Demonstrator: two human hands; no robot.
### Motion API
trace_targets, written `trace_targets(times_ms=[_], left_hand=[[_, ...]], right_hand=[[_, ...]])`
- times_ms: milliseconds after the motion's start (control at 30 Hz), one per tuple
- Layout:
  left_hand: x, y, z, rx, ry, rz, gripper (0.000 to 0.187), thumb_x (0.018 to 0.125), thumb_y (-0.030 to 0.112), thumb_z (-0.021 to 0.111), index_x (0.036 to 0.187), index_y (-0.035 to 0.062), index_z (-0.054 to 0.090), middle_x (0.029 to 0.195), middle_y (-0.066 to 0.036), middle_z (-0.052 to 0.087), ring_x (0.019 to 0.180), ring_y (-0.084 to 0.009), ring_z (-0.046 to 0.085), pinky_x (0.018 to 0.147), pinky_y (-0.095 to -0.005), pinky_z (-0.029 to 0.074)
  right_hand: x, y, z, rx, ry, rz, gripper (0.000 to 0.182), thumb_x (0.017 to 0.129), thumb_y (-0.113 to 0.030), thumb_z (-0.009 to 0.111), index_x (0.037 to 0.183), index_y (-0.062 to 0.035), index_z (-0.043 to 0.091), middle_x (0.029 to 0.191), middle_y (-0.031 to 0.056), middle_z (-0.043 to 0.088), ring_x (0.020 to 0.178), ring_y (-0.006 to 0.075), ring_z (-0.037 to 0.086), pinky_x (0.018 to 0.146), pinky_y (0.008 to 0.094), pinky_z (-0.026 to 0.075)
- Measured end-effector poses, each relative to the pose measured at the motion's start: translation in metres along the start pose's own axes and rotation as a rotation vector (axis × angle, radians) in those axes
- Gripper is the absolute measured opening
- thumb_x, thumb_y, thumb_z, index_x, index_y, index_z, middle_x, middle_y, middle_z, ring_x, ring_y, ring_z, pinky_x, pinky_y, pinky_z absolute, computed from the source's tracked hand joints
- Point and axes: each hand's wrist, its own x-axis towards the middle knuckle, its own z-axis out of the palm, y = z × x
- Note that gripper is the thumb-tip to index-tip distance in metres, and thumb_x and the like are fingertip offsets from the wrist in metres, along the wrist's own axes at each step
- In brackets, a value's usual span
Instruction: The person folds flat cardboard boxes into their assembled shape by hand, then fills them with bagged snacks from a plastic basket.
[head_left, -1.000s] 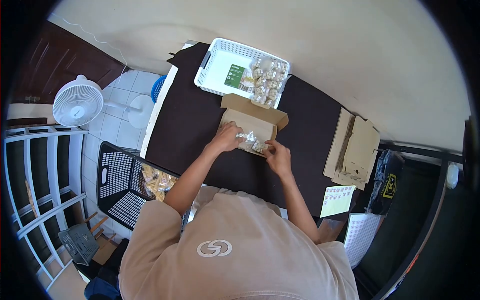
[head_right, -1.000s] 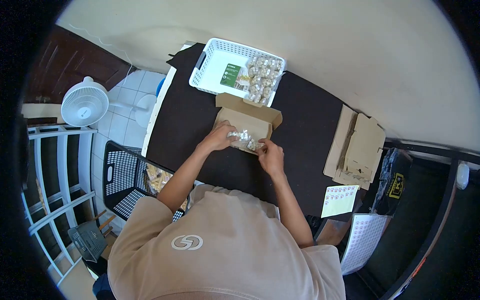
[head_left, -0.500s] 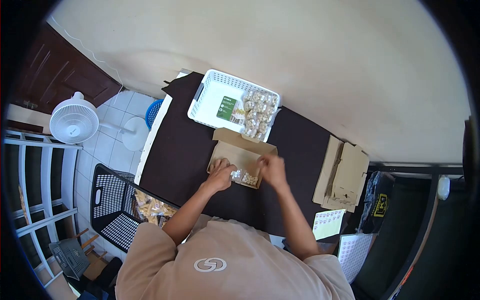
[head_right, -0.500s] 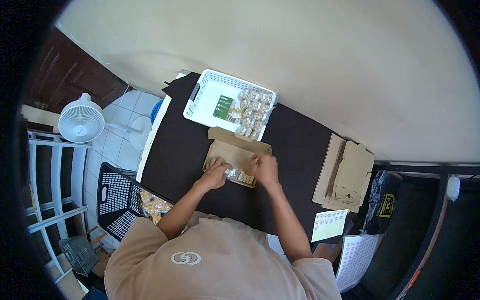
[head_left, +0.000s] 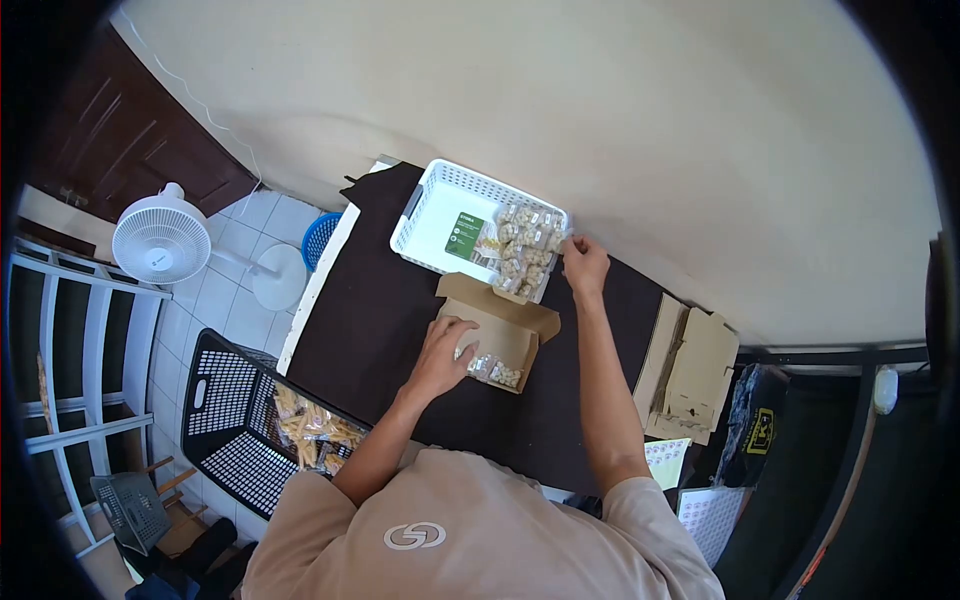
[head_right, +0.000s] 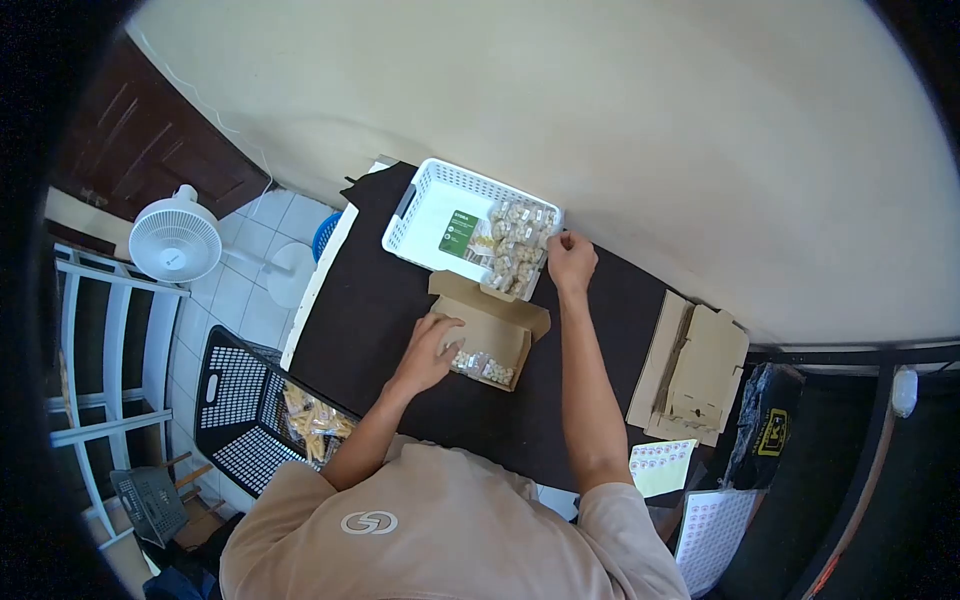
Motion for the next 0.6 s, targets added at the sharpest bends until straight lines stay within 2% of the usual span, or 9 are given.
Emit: trace_targets(times_ms=[33, 67, 133, 167, 233, 367, 400, 467, 600], left_hand=[[0.001, 0.009, -0.008, -0.081, 0.075, 0.004, 0.031, 0.084, 0.005, 0.068, 0.115, 0.0064, 0.063, 0.113, -0.013, 0.059, 0.106, -0.0296, 0.056, 0.090, -0.0386, 0.046], [0.004, 0.020, -0.016, -0.086, 0.075, 0.006, 0.031, 0.084, 0.005, 0.068, 0.115, 0.0064, 0.063, 0.113, -0.013, 0.059, 0.106, -0.0296, 0.056, 0.090, -0.0386, 0.046], [0.008, 0.043, -0.030, -0.378, 0.202, -0.030, 0.027, 0.084, 0.002, 0.068, 0.110, 0.0027, 0.064, 0.104, -0.011, 0.062, 0.099, -0.0209, 0.060, 0.085, -0.0315, 0.048], [0.011, 0.053, -0.035, -0.403, 0.245, 0.033, 0.024, 0.084, 0.002, 0.069, 0.108, 0.0007, 0.065, 0.104, -0.010, 0.064, 0.095, -0.0159, 0.062, 0.083, -0.0283, 0.048], [0.017, 0.078, -0.044, -0.426, 0.246, 0.097, 0.024, 0.084, 0.004, 0.070, 0.107, 0.0010, 0.065, 0.106, -0.010, 0.065, 0.095, -0.0183, 0.062, 0.081, -0.0297, 0.048], [0.028, 0.122, -0.043, -0.530, 0.219, 0.231, 0.021, 0.084, 0.009, 0.072, 0.102, 0.0001, 0.067, 0.102, -0.009, 0.067, 0.089, -0.0174, 0.063, 0.078, -0.0306, 0.047], [0.027, 0.118, -0.040, -0.531, 0.211, 0.220, 0.021, 0.084, 0.009, 0.072, 0.102, 0.0001, 0.067, 0.102, -0.009, 0.067, 0.089, -0.0174, 0.063, 0.078, -0.0306, 0.047], [0.026, 0.105, -0.032, -0.576, -0.088, 0.166, 0.015, 0.085, 0.010, 0.071, 0.096, -0.0005, 0.067, 0.093, -0.007, 0.068, 0.082, -0.0154, 0.063, 0.074, -0.0296, 0.047], [0.007, 0.085, -0.019, -0.547, -0.184, 0.105, 0.009, 0.089, 0.007, 0.066, 0.090, -0.0019, 0.063, 0.084, -0.004, 0.062, 0.077, -0.0068, 0.055, 0.070, -0.0239, 0.045]], right_hand=[[-0.003, -0.005, -0.007, 0.097, -0.044, -0.077, 0.017, 0.086, -0.014, 0.066, 0.088, 0.0021, 0.067, 0.076, 0.0071, 0.067, 0.071, 0.0157, 0.065, 0.067, 0.0323, 0.055], [-0.010, -0.008, -0.018, 0.092, -0.042, -0.078, 0.017, 0.086, -0.014, 0.066, 0.088, 0.0021, 0.067, 0.076, 0.0071, 0.067, 0.071, 0.0157, 0.065, 0.067, 0.0323, 0.055], [-0.044, -0.047, -0.061, 0.416, -0.368, -0.176, 0.005, 0.088, -0.002, 0.060, 0.089, 0.0019, 0.062, 0.080, 0.0047, 0.065, 0.075, 0.0118, 0.063, 0.067, 0.0277, 0.054], [-0.057, -0.058, -0.076, 0.410, -0.372, -0.170, 0.005, 0.088, -0.002, 0.060, 0.089, 0.0019, 0.062, 0.080, 0.0047, 0.065, 0.075, 0.0118, 0.063, 0.067, 0.0277, 0.054], [-0.083, -0.075, -0.100, 0.519, -0.612, -0.228, 0.003, 0.084, 0.005, 0.060, 0.085, 0.0021, 0.060, 0.078, 0.0046, 0.065, 0.075, 0.0096, 0.064, 0.069, 0.0253, 0.054], [-0.128, -0.093, -0.125, 0.601, -0.814, -0.155, 0.007, 0.082, 0.006, 0.063, 0.086, 0.0020, 0.059, 0.082, 0.0045, 0.064, 0.078, 0.0097, 0.063, 0.072, 0.0261, 0.053], [-0.136, -0.089, -0.127, 0.603, -0.814, -0.141, 0.007, 0.082, 0.006, 0.063, 0.086, 0.0020, 0.059, 0.082, 0.0045, 0.064, 0.078, 0.0097, 0.063, 0.072, 0.0261, 0.053], [-0.149, -0.082, -0.129, 0.591, -0.855, -0.150, 0.009, 0.084, 0.002, 0.067, 0.087, -0.0003, 0.059, 0.082, 0.0039, 0.064, 0.077, 0.0096, 0.062, 0.072, 0.0249, 0.052], [-0.177, -0.066, -0.118, 0.645, -0.727, 0.013, 0.013, 0.082, -0.001, 0.072, 0.089, -0.0027, 0.061, 0.083, 0.0017, 0.064, 0.073, 0.0078, 0.061, 0.064, 0.0225, 0.050]])
